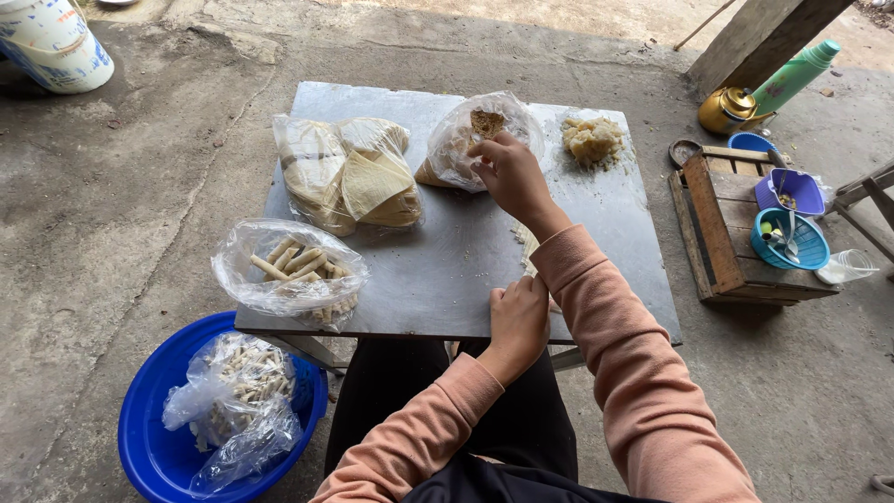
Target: The person separates thin dough wrappers from a stack by hand and fills them with a savory mixture. The person then folds the filled wrappers into triangular shapes and places the finished items into a large blue plastic basin.
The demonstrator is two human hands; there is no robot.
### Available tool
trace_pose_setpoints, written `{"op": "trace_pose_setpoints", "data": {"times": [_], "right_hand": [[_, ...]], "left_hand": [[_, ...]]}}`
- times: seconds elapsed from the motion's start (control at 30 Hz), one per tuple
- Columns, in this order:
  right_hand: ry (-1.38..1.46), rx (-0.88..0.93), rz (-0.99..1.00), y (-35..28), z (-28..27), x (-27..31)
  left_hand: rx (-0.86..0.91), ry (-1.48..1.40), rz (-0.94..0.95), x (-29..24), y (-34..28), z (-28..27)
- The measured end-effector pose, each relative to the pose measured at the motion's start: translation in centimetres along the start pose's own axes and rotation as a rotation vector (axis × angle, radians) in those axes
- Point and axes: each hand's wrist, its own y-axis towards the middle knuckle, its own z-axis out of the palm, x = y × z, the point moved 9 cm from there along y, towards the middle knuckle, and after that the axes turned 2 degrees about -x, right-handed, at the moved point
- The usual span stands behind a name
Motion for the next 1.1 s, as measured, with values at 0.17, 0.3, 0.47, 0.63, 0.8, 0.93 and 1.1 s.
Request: {"op": "trace_pose_setpoints", "data": {"times": [0.17,0.3,0.47,0.63,0.8,0.93,1.1], "right_hand": [[0.041,-0.18,0.013,1.1,-1.6,-0.3],[0.016,-0.278,-0.056,1.6,-2.6,-0.2],[-0.05,-0.31,-0.074,1.6,-2.8,-1.0],[0.033,-0.355,-0.038,0.9,-2.8,-2.7],[0.277,-0.406,0.242,0.3,-2.1,-7.2],[0.567,-0.506,0.384,-0.4,-1.9,-10.7],[0.879,-0.555,0.54,-1.5,-1.2,-13.9]], "left_hand": [[0.017,-0.169,-0.022,-0.3,0.4,-0.6],[0.087,-0.322,-0.124,-0.4,0.8,-1.8],[0.052,-0.405,-0.16,-0.2,1.2,-2.7],[0.043,-0.384,-0.171,0.5,1.2,-2.1],[-0.024,-0.397,-0.137,0.6,1.2,-2.9],[0.06,-0.437,-0.222,0.9,1.2,-2.8],[0.064,-0.406,-0.239,0.9,1.2,-3.2]]}}
